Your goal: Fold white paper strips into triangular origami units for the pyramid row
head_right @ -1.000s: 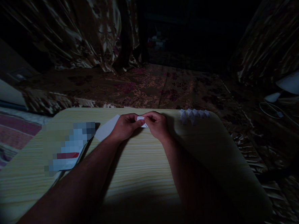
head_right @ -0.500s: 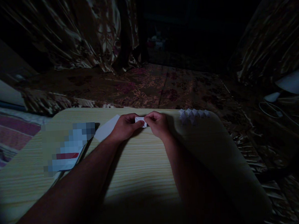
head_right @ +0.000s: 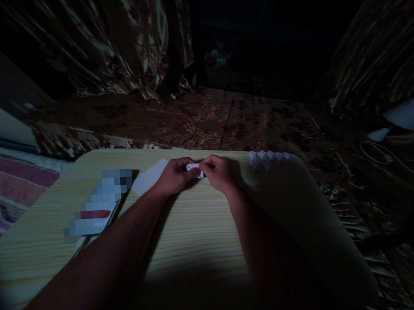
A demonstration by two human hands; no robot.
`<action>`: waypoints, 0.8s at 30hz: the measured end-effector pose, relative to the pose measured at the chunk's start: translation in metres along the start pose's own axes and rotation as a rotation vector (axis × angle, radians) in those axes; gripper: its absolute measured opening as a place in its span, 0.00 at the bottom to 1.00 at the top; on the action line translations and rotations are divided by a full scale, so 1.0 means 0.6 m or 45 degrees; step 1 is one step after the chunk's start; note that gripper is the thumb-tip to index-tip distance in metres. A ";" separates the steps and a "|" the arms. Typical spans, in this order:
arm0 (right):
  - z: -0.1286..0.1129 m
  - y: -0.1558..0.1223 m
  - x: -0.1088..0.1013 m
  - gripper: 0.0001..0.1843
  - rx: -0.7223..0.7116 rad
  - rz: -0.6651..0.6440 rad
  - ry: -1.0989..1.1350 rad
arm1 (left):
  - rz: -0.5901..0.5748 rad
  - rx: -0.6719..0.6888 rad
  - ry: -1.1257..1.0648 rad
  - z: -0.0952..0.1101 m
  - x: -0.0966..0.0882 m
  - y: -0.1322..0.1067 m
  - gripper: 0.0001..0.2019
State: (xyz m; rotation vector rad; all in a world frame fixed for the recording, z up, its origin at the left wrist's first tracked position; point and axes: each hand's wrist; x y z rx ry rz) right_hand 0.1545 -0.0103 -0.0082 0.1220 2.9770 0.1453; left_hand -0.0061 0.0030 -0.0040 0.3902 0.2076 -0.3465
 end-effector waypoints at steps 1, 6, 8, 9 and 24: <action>-0.001 0.000 0.000 0.08 0.003 0.002 0.003 | 0.013 -0.019 -0.026 0.000 0.000 0.000 0.12; -0.008 -0.004 0.000 0.09 0.028 -0.051 0.022 | 0.218 -0.079 -0.223 0.002 -0.002 0.004 0.13; -0.010 -0.005 0.001 0.09 0.025 -0.084 0.015 | 0.251 -0.052 -0.234 0.003 -0.002 0.005 0.13; -0.010 -0.005 0.002 0.09 0.025 -0.094 0.009 | 0.254 -0.040 -0.227 0.003 -0.001 0.006 0.14; -0.006 -0.004 0.007 0.08 0.029 -0.114 0.037 | 0.330 -0.036 -0.400 0.007 -0.002 0.008 0.19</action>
Point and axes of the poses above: each hand's wrist, its own y-axis towards the middle knuckle, its own x-axis out of the palm, z = x × y, and after that the axes turned 10 degrees about x, right-handed
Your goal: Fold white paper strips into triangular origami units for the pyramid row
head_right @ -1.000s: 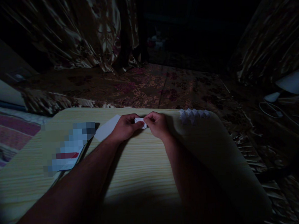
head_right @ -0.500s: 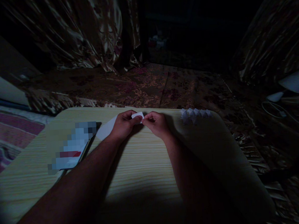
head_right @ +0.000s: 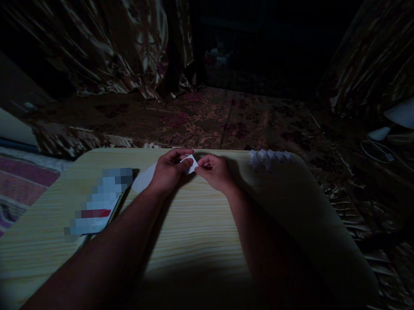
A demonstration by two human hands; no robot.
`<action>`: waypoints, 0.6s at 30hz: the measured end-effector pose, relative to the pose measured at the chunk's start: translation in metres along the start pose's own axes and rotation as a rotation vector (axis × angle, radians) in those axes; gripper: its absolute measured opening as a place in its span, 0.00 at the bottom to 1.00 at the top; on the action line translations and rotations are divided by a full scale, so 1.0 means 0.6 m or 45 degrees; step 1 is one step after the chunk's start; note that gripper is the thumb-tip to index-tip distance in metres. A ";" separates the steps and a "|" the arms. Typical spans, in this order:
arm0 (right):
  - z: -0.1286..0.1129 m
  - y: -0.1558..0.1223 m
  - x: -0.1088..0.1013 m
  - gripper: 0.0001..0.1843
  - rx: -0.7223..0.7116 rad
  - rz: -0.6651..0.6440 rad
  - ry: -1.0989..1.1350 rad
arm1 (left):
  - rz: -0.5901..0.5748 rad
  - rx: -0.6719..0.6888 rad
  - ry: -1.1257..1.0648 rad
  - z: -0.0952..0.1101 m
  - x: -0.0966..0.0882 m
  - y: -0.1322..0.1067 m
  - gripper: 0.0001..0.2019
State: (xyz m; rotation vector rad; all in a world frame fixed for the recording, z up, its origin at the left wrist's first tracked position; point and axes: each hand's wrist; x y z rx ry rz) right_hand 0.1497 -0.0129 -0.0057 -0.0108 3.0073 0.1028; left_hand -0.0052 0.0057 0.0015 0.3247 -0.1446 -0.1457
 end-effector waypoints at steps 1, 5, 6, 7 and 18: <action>0.000 0.000 0.000 0.09 0.001 -0.007 0.026 | 0.009 0.000 -0.019 0.001 0.000 0.000 0.20; 0.003 0.002 0.000 0.09 0.003 -0.003 0.052 | 0.024 -0.040 -0.078 0.004 -0.001 0.001 0.19; 0.004 0.002 0.001 0.09 0.004 -0.001 0.050 | 0.028 -0.048 -0.088 0.004 -0.001 0.001 0.18; 0.005 0.002 0.001 0.09 0.005 0.001 0.049 | 0.031 -0.052 -0.094 0.003 -0.001 0.001 0.18; 0.010 0.005 0.000 0.08 -0.004 0.007 0.085 | 0.068 -0.016 -0.078 -0.007 0.000 0.002 0.14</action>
Point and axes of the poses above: each hand's wrist, its own y-axis towards the middle knuckle, its own x-axis out of the palm, z = x × y, and after that the axes turned 10 degrees about x, right-handed
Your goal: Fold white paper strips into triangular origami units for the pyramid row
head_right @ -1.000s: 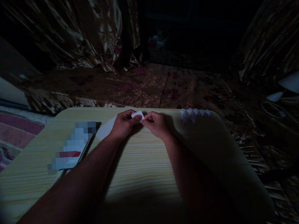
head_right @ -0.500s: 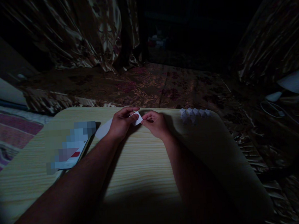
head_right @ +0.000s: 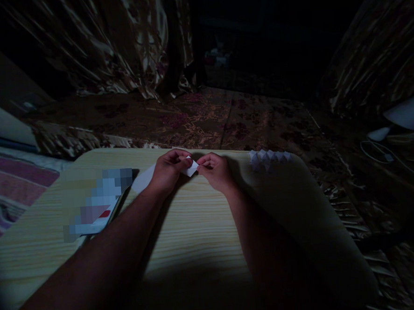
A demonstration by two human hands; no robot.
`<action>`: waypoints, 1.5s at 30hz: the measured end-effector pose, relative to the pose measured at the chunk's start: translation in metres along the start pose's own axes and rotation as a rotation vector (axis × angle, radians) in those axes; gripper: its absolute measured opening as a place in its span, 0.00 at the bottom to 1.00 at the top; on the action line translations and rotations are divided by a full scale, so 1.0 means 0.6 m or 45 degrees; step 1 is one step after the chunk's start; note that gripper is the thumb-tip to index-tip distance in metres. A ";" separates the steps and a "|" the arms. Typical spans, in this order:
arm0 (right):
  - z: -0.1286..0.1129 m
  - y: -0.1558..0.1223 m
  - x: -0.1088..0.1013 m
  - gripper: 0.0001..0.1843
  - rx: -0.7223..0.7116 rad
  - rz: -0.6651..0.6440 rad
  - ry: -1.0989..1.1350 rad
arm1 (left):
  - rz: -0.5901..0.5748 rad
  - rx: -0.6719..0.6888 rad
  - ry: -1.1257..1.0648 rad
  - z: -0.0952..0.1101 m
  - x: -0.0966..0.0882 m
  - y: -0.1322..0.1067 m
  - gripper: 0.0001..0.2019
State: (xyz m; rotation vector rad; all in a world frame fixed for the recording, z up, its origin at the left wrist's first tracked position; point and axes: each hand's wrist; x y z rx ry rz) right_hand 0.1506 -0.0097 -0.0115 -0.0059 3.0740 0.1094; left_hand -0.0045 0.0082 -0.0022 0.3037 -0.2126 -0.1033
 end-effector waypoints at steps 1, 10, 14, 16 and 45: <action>0.000 0.000 0.000 0.08 -0.001 0.002 0.003 | 0.003 -0.007 0.002 0.000 0.000 0.000 0.14; -0.006 -0.005 -0.002 0.09 -0.110 -0.063 0.007 | -0.041 -0.043 0.031 0.008 0.001 -0.001 0.13; -0.009 -0.009 -0.004 0.08 -0.079 -0.119 -0.042 | -0.067 -0.037 0.075 0.006 -0.001 -0.001 0.12; -0.010 -0.010 -0.005 0.07 -0.075 -0.116 -0.059 | -0.079 -0.042 0.087 0.005 -0.002 -0.001 0.12; -0.004 -0.005 -0.008 0.12 -0.013 -0.078 0.018 | -0.235 -0.130 -0.037 0.012 -0.006 -0.003 0.20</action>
Point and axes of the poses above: each hand's wrist, its own y-axis towards the middle knuckle, its own x-axis out of the palm, z = x × y, and after that the axes turned 10 degrees about x, right-handed
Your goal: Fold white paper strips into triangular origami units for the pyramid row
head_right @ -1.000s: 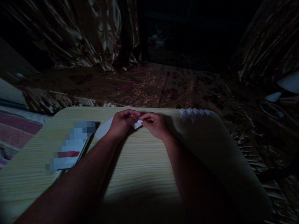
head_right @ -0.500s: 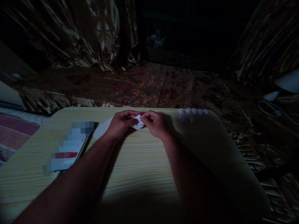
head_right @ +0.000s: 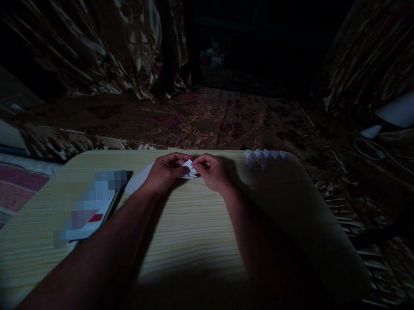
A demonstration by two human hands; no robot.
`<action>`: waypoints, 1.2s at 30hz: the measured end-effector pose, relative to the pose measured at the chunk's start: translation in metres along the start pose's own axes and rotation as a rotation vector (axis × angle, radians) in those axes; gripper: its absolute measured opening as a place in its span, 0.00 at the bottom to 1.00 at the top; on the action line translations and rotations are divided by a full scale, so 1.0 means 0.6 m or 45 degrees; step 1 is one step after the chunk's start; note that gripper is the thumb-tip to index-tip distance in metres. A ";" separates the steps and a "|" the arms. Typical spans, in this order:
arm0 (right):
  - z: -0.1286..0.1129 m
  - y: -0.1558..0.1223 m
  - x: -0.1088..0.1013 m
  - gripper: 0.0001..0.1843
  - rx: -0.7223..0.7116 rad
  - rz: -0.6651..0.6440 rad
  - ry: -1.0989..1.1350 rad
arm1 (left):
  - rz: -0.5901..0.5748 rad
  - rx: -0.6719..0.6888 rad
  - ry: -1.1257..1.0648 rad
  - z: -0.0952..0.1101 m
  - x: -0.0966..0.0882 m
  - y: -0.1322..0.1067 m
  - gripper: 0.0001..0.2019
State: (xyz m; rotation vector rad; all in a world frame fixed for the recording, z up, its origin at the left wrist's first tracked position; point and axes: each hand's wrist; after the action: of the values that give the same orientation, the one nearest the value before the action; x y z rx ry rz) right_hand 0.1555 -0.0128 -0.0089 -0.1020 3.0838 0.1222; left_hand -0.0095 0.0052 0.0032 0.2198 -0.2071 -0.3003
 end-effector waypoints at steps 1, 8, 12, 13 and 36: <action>0.000 0.000 0.000 0.12 0.002 -0.001 0.003 | 0.001 -0.003 0.007 0.000 0.000 0.000 0.20; 0.001 0.002 0.001 0.09 -0.005 0.007 0.015 | 0.007 -0.016 0.031 -0.002 -0.001 0.000 0.20; 0.002 0.003 0.002 0.10 0.001 0.014 0.017 | -0.013 -0.022 0.052 -0.004 -0.001 -0.001 0.20; 0.003 0.003 0.003 0.10 0.002 0.021 0.009 | -0.021 -0.020 0.065 -0.004 -0.001 -0.001 0.19; 0.001 0.006 0.010 0.06 -0.014 0.203 -0.040 | -0.002 0.056 0.274 -0.007 0.011 -0.004 0.13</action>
State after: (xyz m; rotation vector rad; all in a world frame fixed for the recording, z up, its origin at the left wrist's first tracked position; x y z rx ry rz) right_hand 0.1496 -0.0095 -0.0094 0.1437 3.0567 0.1460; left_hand -0.0031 0.0017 -0.0002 0.2935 -0.0005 -0.2718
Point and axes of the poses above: each hand's wrist, its own y-axis towards the middle knuckle, its own x-axis out of the palm, z = x × y, and after that the axes turned 10 degrees about x, right-handed
